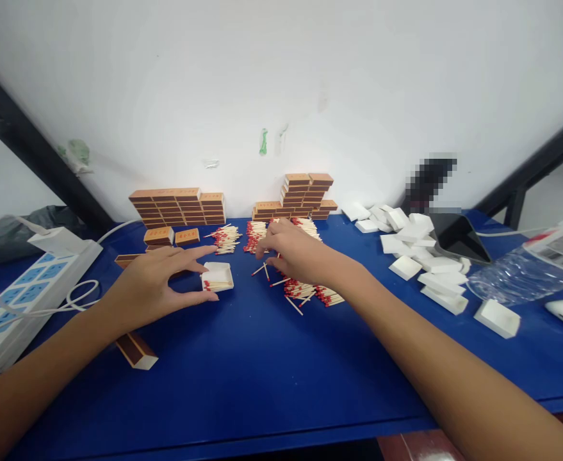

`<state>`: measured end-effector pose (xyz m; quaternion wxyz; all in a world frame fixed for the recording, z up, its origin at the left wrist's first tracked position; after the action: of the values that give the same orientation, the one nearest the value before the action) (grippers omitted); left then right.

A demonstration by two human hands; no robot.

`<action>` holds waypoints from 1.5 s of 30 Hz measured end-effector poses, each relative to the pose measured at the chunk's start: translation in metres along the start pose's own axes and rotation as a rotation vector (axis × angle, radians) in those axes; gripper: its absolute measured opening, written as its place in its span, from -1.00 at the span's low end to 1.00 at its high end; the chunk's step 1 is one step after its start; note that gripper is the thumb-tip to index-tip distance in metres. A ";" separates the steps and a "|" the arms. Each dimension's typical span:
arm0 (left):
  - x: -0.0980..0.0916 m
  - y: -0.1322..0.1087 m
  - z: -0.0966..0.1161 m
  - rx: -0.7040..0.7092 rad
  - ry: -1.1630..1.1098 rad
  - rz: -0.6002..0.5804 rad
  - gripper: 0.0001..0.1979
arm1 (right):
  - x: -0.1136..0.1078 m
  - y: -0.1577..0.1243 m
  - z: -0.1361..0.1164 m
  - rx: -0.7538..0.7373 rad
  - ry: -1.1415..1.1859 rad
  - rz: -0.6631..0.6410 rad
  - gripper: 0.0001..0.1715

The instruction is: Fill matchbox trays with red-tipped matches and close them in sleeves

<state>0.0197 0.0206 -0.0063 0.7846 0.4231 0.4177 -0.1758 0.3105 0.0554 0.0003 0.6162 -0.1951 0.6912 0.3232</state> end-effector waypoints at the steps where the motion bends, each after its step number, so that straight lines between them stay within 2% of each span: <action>1: 0.000 0.000 0.000 0.001 0.002 -0.003 -0.30 | 0.002 0.000 0.000 -0.012 0.009 -0.024 -0.77; 7: 0.000 0.000 -0.001 -0.011 0.000 -0.017 -0.37 | 0.018 0.005 -0.005 -0.005 -0.045 -0.102 -0.87; 12: 0.000 0.001 -0.003 -0.024 -0.006 -0.025 -0.38 | 0.018 0.007 -0.013 0.005 -0.058 -0.155 -0.82; 19: 0.001 0.000 -0.002 0.001 -0.008 -0.008 -0.24 | 0.005 0.004 -0.043 -0.021 0.061 0.017 -0.80; 26: 0.002 0.000 0.004 0.036 -0.035 0.005 -0.22 | 0.011 0.010 -0.081 -0.041 0.101 0.194 -0.85; 29: 0.001 0.000 0.004 0.022 -0.035 0.004 -0.25 | 0.009 0.010 -0.070 -0.023 0.084 0.236 -0.86; 33: -0.001 0.001 0.003 -0.010 -0.025 0.000 -0.35 | 0.008 0.012 -0.025 0.124 -0.018 0.338 -0.83; 36: -0.003 0.002 0.004 0.005 -0.018 0.002 -0.37 | 0.017 0.013 0.001 0.181 -0.110 0.260 -0.86; 39: -0.003 0.002 0.005 0.025 -0.010 0.004 -0.38 | 0.026 0.015 0.009 0.161 -0.149 0.190 -0.84; 45: -0.001 0.001 0.003 0.011 0.010 0.000 -0.37 | 0.032 0.016 0.005 0.129 -0.199 0.156 -0.83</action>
<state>0.0212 0.0184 -0.0035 0.7801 0.4282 0.4208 -0.1759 0.2980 0.0744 -0.0282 0.6658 -0.0678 0.6592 0.3428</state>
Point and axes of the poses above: each hand's wrist, its own y-axis towards the middle knuckle, its own x-axis out of the palm, z = x × y, the point moved 2 cm from there along y, towards the middle knuckle, and after that the axes turned 14 degrees about -y, right-handed, at the moved point
